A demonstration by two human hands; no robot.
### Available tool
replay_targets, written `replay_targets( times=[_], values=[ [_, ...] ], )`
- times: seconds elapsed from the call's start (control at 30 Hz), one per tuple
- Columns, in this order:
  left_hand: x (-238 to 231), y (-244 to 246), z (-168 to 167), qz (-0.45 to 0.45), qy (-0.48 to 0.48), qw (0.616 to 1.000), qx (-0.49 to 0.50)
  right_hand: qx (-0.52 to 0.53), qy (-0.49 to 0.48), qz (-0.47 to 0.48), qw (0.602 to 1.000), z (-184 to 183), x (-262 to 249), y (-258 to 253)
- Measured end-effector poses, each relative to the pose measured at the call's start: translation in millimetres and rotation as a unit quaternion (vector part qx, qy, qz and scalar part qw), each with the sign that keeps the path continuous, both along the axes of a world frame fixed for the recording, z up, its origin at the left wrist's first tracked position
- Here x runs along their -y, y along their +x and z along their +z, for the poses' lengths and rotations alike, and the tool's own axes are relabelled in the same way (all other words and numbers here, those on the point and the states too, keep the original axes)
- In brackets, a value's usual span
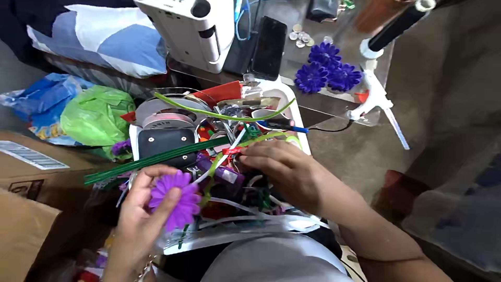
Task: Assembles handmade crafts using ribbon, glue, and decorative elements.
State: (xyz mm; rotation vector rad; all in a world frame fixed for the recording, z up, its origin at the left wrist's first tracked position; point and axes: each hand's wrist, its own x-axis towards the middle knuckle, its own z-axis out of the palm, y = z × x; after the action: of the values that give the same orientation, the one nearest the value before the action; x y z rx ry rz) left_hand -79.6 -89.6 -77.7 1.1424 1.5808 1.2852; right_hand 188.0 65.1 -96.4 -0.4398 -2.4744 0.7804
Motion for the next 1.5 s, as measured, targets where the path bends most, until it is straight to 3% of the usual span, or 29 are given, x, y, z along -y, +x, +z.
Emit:
replay_targets(
  times=[0.07,0.17,0.27,0.37,0.63,0.77,0.97,1.23,1.5],
  values=[
    [-9,3,0,-0.016,-0.002,0.986,-0.167,0.055,0.039,0.018,0.998,-6,-2,-17],
    [-25,-1,-7,-0.028,-0.037,0.934,-0.354,0.122,0.049,0.015,0.991,-15,-8,-32],
    [-38,-2,-15,-0.03,-0.108,0.885,-0.451,0.168,0.079,0.015,0.982,-15,-10,-38],
    [-48,0,-19,-0.01,-0.101,0.855,-0.509,0.199,0.102,0.026,0.974,-8,-12,-36],
    [-51,9,-2,0.103,-0.087,0.836,-0.532,0.231,0.099,0.053,0.967,11,-21,-45],
    [-41,7,1,0.127,-0.073,0.86,-0.489,0.241,0.121,0.048,0.962,12,-20,-60],
    [-22,7,-3,-0.012,-0.001,0.915,-0.404,0.262,0.099,0.012,0.96,13,-12,-63],
    [-13,14,-12,-0.054,0.007,0.896,-0.441,0.284,0.133,-0.028,0.949,18,-6,-54],
    [-23,30,-24,-0.1,-0.009,0.876,-0.472,0.198,0.225,0.006,0.954,15,-19,-78]
  ],
)
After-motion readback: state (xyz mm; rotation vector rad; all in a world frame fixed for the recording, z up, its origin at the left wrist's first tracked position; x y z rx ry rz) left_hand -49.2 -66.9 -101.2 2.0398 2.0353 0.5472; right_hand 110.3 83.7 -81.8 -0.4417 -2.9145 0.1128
